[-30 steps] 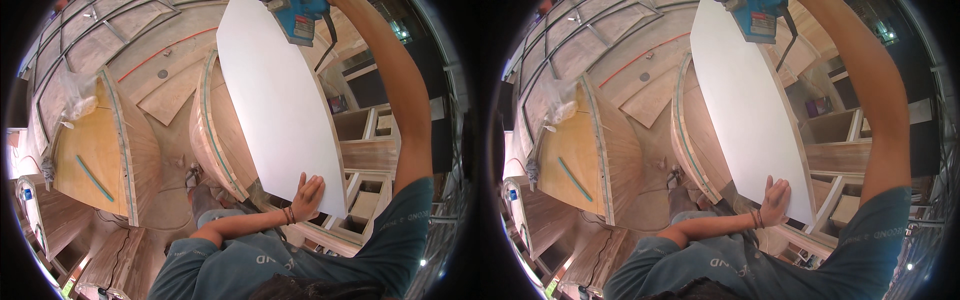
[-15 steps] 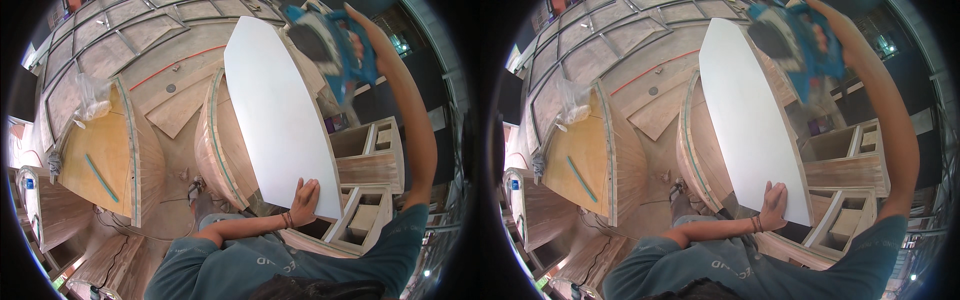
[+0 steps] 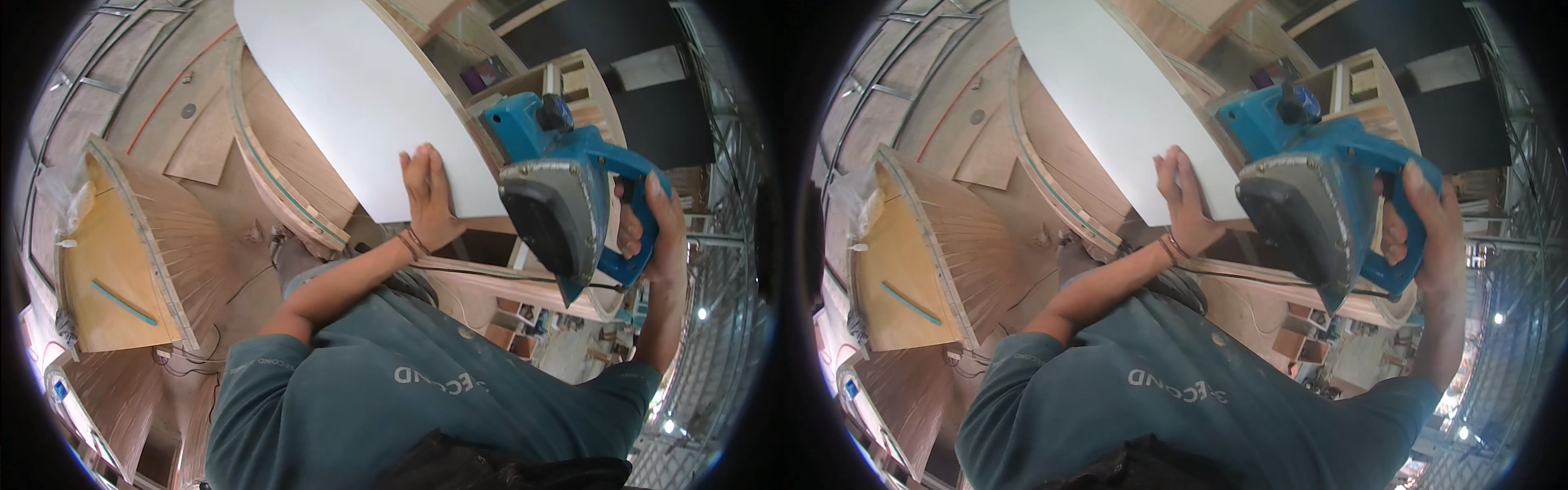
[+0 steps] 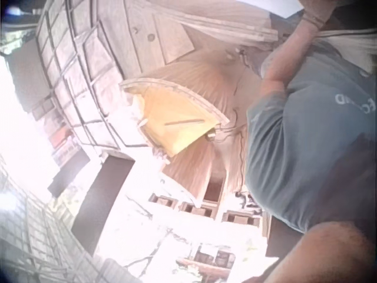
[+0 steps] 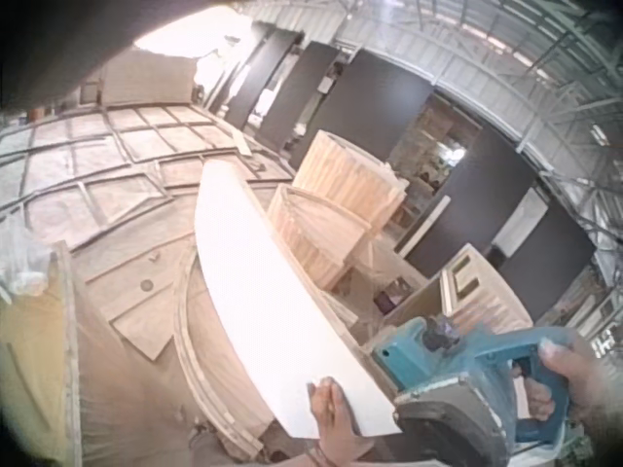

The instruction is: The person uses a jigsaw to cut a curved shape into a piece of plywood. They then place the cut piece onto a larger wooden structure to check the fit and use a pencil to trace the outline. Finally, they use an angle grinder to smooth the edges of the cut piece.

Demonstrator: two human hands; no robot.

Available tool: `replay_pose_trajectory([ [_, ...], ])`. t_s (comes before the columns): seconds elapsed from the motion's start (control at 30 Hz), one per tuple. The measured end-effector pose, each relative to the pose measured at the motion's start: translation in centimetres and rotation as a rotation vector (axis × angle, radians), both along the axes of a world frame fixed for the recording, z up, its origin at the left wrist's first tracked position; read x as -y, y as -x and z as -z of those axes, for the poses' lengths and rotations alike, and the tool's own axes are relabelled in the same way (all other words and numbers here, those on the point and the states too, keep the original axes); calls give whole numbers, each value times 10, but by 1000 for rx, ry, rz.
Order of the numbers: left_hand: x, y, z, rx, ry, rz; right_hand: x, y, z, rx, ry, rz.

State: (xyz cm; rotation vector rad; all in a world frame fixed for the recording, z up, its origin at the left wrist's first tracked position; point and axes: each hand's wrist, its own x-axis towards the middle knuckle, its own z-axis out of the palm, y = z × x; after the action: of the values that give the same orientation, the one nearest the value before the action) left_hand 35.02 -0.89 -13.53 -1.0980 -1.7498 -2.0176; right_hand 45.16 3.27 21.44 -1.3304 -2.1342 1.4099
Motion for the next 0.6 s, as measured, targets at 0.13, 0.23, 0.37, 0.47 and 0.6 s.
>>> replay_pose_trajectory([
  [0.13, -4, 0, 5, -45, 31, -40, 17, -43, 10, 8, 9, 34],
  [0.23, 1, -1, -1, -36, 26, -37, 28, -53, 14, 40, 0, 104],
  [0.37, -1, -3, -1, -35, 3, -60, 31, -55, 19, 40, 23, 105],
  [0.47, -3, -4, 1, -36, 18, -54, 30, -50, 23, 28, 51, 98],
  [0.6, -6, -4, 4, -48, 13, -74, 25, -35, 27, 20, 77, 80],
])
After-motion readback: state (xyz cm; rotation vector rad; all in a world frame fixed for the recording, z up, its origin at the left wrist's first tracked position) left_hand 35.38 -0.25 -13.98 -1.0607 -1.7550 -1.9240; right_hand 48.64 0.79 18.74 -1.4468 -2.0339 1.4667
